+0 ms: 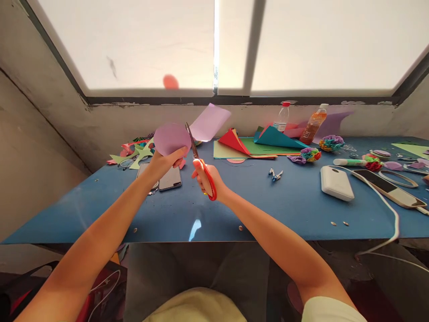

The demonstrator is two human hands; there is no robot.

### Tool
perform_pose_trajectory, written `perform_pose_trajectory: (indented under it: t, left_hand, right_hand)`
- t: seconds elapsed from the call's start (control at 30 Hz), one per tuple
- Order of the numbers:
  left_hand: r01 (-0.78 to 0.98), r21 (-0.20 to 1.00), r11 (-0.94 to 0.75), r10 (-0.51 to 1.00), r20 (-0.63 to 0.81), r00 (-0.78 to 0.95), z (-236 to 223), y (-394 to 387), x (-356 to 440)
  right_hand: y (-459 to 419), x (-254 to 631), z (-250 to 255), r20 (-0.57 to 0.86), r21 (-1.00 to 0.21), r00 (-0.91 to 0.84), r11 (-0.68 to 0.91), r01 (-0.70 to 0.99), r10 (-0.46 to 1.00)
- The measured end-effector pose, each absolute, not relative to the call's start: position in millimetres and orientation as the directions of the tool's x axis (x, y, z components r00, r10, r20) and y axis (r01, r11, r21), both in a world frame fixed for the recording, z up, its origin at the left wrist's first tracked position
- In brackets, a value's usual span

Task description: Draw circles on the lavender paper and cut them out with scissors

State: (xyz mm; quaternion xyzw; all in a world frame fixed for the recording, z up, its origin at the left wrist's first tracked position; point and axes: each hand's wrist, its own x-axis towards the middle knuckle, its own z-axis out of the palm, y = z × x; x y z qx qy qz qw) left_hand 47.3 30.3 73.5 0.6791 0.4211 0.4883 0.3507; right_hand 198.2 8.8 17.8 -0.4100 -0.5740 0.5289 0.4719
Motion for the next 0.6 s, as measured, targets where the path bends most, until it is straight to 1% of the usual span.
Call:
perform_pose_trajectory:
  t: [0.1, 0.23, 0.43, 0.6]
  left_hand:
    - [0.254, 0.881, -0.398, 0.917, 0.372, 0.145, 75, 30, 48]
    - [0.298, 0.872, -0.388, 0.92, 0.385, 0.073, 72, 34, 47]
    - [0.273, 0.866, -0.42, 0.896, 0.443, -0.029, 64, 45, 44]
    - [0.3, 0.844, -0.445, 0.874, 0.482, -0.058, 63, 49, 44]
  right_hand:
    - [7, 198, 20, 0.111, -0.994, -0.217, 0.107, -0.031, 0.97]
    - [6, 199, 23, 0.085, -0.996, -0.207, 0.084, -0.013, 0.975]
    - [8, 200, 22, 0.082, -0.997, -0.209, 0.083, -0.007, 0.974]
    - [8, 200, 23, 0.063, -0.998, -0.198, 0.067, 0.011, 0.978]
